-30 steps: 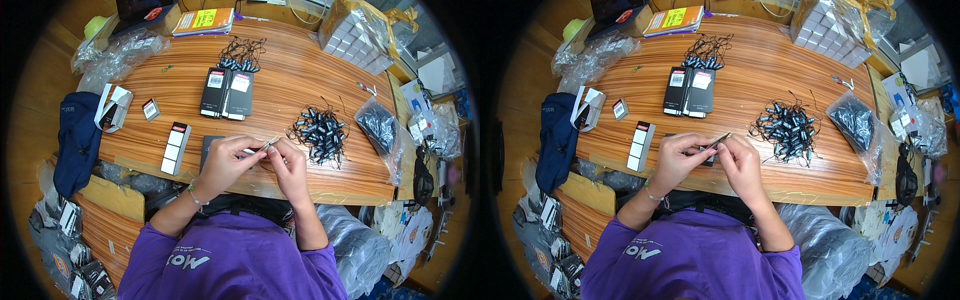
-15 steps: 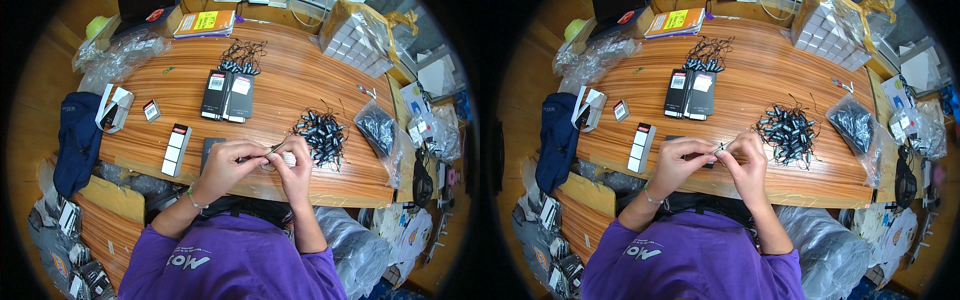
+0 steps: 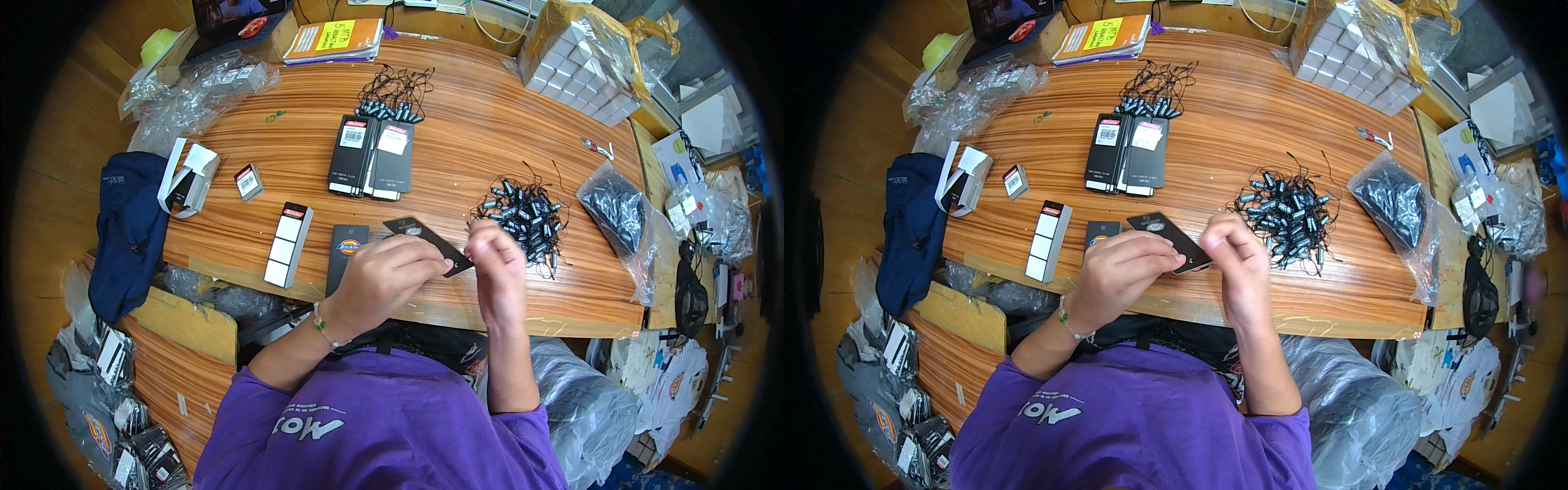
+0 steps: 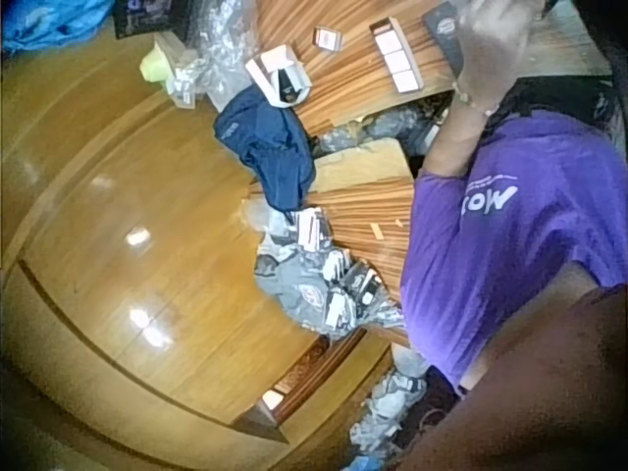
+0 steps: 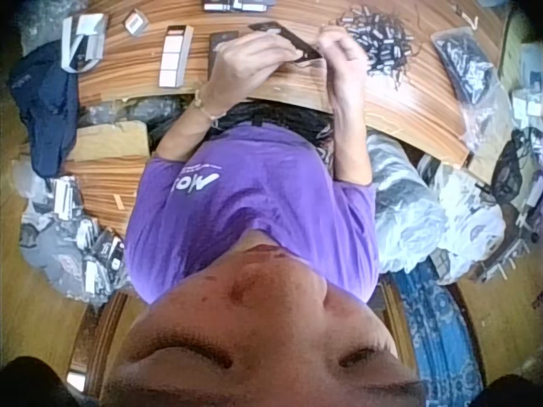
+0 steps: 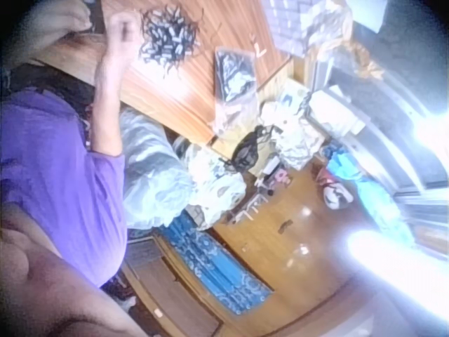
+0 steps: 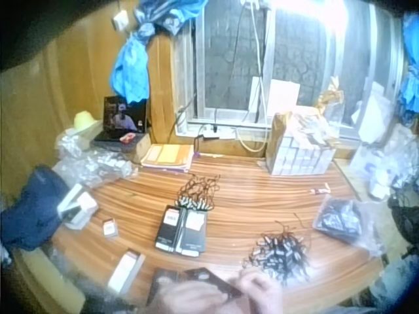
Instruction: The person repeatedly opens small black boxes, removes a small black electronic component with a wire, and places it on the table. The person also opens a plastic bag and empties a pile of similar components onto the table. The person continues to open boxes and remove components throughout the clip.
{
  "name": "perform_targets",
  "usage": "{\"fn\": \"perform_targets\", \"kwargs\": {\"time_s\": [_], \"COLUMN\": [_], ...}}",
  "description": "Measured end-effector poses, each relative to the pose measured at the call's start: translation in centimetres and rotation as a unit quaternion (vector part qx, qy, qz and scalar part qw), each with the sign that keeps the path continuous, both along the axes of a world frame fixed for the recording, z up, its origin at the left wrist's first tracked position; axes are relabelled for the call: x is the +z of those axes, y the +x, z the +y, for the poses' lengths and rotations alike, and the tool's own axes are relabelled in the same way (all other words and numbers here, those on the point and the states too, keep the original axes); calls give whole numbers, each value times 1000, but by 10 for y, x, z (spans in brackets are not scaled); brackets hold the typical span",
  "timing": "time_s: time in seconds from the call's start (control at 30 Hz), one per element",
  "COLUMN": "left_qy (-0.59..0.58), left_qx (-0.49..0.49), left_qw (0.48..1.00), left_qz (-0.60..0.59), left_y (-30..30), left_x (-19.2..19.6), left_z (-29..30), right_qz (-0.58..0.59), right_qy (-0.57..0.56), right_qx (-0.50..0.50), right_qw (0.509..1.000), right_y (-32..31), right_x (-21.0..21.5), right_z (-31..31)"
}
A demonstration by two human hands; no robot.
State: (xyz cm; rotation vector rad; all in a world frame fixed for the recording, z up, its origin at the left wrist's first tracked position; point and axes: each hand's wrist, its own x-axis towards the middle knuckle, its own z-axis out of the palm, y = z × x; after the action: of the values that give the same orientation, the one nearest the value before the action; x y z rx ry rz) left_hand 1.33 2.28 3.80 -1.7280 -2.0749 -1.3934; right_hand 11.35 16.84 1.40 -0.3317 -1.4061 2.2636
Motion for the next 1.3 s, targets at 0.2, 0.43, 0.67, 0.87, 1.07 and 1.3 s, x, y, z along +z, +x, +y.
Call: {"fn": "perform_targets", "kwargs": {"time_s": [0.2, 0.43, 0.67, 0.87, 1.07, 1.3], "left_qy": [-55, -160, -279, -298, -122, -16], "left_qx": [13, 182, 137, 154, 185, 113], "left_qw": [993, 957, 934, 931, 932, 932], "left_qz": [-106, -159, -178, -146, -288, -345], "left_y": [-1, -91, -119, -120, -100, -26], "left_x": [-3, 16, -20, -21, -2, 32], "left_z": [-9, -88, -131, -129, -123, -45], "right_qz": [179, 123, 20, -5, -7, -69], "right_qy": [-114, 25, 76, 86, 124, 288], "right_qx": [-46, -71, -94, -93, -102, -46], "right_qw": [976, 990, 992, 992, 987, 954], "right_y": [-8, 6, 5, 6, 8, 4], "right_x": [25, 20, 9, 11, 16, 38], "right_z": [6, -1, -2, 4, 4, -26]}}
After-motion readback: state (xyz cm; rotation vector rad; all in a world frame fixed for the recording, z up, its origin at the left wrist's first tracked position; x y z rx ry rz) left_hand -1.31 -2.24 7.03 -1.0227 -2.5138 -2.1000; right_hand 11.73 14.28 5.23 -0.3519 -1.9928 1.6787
